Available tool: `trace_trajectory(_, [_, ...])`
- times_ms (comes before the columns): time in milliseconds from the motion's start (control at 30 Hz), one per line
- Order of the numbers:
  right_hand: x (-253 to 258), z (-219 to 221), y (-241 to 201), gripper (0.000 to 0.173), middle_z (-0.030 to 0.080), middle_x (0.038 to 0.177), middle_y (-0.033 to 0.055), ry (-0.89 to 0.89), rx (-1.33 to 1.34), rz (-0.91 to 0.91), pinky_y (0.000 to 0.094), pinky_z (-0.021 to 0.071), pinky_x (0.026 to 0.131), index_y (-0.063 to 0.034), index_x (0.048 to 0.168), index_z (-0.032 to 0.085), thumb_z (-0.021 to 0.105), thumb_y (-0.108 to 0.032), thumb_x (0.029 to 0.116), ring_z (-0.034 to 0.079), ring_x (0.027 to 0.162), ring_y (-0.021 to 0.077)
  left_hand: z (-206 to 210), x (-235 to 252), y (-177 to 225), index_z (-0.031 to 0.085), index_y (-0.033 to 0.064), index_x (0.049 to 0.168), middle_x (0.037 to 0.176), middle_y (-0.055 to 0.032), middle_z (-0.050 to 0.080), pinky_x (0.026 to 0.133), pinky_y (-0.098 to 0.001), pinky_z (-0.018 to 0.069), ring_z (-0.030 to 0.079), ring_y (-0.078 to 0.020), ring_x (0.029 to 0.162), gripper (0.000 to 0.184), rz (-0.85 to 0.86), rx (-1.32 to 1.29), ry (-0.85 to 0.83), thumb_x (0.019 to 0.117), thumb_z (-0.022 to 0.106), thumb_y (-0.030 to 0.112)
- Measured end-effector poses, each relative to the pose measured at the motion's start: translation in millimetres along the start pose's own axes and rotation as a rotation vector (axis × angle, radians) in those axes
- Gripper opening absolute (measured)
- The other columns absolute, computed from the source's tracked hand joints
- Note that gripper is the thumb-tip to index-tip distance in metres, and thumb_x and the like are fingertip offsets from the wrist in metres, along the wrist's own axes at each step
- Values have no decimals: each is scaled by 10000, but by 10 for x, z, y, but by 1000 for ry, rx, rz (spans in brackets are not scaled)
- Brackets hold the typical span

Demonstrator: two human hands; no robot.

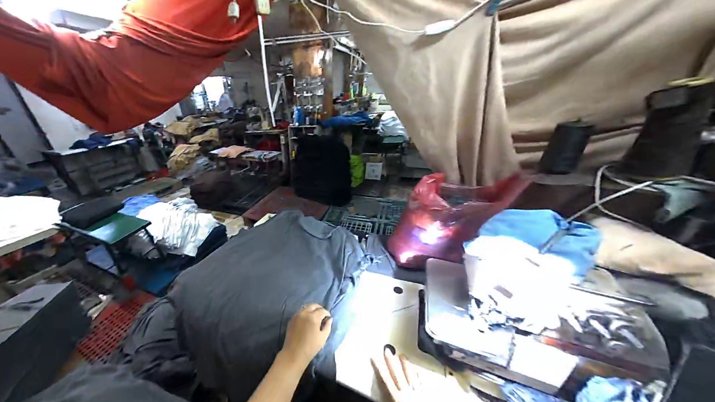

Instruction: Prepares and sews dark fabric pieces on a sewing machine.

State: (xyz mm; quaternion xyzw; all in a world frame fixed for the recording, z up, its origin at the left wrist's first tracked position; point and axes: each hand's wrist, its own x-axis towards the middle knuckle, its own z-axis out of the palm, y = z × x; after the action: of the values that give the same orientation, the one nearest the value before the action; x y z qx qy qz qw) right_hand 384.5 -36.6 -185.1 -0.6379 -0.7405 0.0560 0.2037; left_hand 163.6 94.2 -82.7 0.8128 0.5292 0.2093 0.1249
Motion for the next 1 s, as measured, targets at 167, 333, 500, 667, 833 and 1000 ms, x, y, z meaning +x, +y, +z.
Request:
trace_trajectory(167, [4, -14, -29, 955, 311, 1662, 163, -16, -29, 14, 636, 276, 1187, -216, 1598, 398, 851, -251, 758, 282, 1514, 464, 153, 318, -58, 689, 20, 1208, 1273, -172, 669, 1051, -481, 500, 638, -302, 1214, 356, -276, -38, -180, 1006, 621, 305])
trace_trajectory(333, [0, -7, -46, 929, 288, 1669, 172, -17, -15, 18, 648, 247, 1193, -203, 1607, 377, 821, -243, 792, 263, 1523, 460, 33, 350, -286, 716, 3, 1169, 1167, -176, 718, 1035, -469, 509, 681, -284, 1128, 342, -366, -261, -123, 1025, 621, 298])
trace_trajectory(500, [-11, -26, -59, 916, 287, 1667, 184, -25, 18, 22, 659, 254, 1182, -182, 1608, 372, 804, -242, 803, 264, 1517, 477, -348, 312, -551, 527, -79, 1315, 1068, -222, 639, 657, -358, 601, 682, -214, 701, 387, -594, -758, 130, 1104, 482, 242])
trace_trajectory(667, [-10, -18, -58, 907, 277, 1671, 181, -37, 30, 30, 659, 225, 1198, -185, 1607, 377, 798, -247, 806, 241, 1528, 469, -1230, 96, -639, 664, 11, 1255, 1207, -203, 684, 1026, -502, 499, 656, -328, 1134, 381, -318, -18, -29, 964, 708, 254])
trace_trajectory(833, [240, -142, -168, 856, 373, 1600, 262, 3, 264, 118, 742, 224, 1149, -125, 1549, 472, 764, -506, 841, 278, 1477, 550, -1925, -520, -288, 742, 15, 1101, 1072, -201, 723, 903, -581, 559, 706, -381, 1024, 200, 22, 333, 160, 929, 697, 107])
trace_trajectory(1000, [1124, -573, -806, 1039, 275, 1649, 251, 111, 489, -41, 659, 287, 1185, -111, 1597, 367, 878, -417, 746, 277, 1509, 468, -2742, -1325, 100, 771, 34, 1031, 892, -194, 702, 743, -490, 579, 690, -340, 823, 163, 357, 339, 276, 949, 682, 144])
